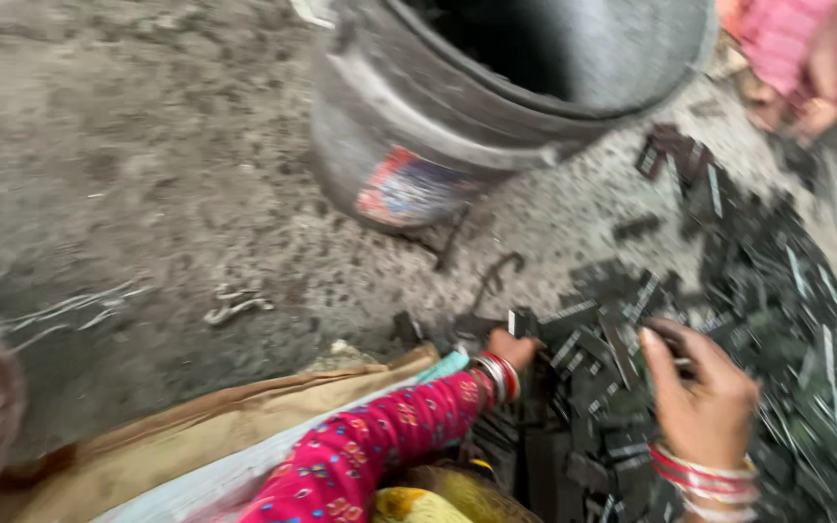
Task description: The person sits on the floor and assembles metal hinges by inserting pins into hinge plates using a metal rod. She repeatedly picks up hinge plates and pins, aligns them, and pushes the pins through the plates to form complete hinges.
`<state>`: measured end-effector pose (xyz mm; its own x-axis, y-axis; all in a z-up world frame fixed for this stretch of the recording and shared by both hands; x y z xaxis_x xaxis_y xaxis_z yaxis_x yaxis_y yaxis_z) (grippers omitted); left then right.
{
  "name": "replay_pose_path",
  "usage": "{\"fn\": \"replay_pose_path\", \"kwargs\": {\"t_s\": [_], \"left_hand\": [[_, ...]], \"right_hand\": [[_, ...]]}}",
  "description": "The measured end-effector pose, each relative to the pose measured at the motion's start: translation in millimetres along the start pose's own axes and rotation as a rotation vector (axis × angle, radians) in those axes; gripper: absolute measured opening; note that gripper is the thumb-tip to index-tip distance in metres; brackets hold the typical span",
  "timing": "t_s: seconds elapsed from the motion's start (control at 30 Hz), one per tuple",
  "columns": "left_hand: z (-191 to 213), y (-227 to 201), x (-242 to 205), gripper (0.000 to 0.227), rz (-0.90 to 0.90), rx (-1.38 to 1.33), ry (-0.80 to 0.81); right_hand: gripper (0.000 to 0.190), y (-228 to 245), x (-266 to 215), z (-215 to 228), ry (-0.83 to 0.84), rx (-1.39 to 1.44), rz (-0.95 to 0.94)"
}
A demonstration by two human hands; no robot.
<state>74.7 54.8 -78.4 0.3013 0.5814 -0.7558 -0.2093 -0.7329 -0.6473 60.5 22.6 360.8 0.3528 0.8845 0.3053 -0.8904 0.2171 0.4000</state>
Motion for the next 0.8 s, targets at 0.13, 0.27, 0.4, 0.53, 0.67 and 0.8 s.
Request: {"fn": "replay_pose_path", "kwargs": {"t_s": [0.13,0.27,0.4,0.53,0.67,0.8], "left_hand": [[6.4,-1.3,-7.9,0.038,-0.103,-0.185,0.034],[22.3,-20.7,-24.0,0.028,-0.109,-0.235,0.054],[30.0,-17.0,-21.8,0.025,-0.036,-0.286,0.066],[34.9,-9.8,-23.4,0.023,-0.005,-0.317,0.101],[32.7,-17.3,-30.0,0.029,-0.023,-0.350,0.100],[35.9,-14.5,-37.4,0.043,0.030,-0.351,0.103]], "right_hand": [[0.033,-129.6,-66.5,-30.5,-0.024,-0.121,-0.286],[0.038,-201.2,-110.4,-88.0,0.001,-0.125,-0.414],[0.044,-226.8,-129.3,-120.5,-0.057,-0.304,-0.483],[0.062,-230.7,-135.0,-134.2,0.007,-0.522,-0.693],[0.070,-228.0,-132.3,-128.2,-0.013,-0.558,-0.684],[0.072,-240.2,-151.5,-127.9,-0.117,-0.462,-0.691]]}}
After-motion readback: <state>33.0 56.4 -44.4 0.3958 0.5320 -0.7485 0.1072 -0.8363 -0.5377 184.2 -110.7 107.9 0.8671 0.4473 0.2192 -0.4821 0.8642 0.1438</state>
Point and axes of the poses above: each hand's wrist, its own x-axis towards the middle knuckle, its own z-axis out of the back of the hand, y = z × x, the point moved 9 cm from there along x, towards the middle knuckle, and after that the axes turned 4 degrees about z, right-handed, at the moved point
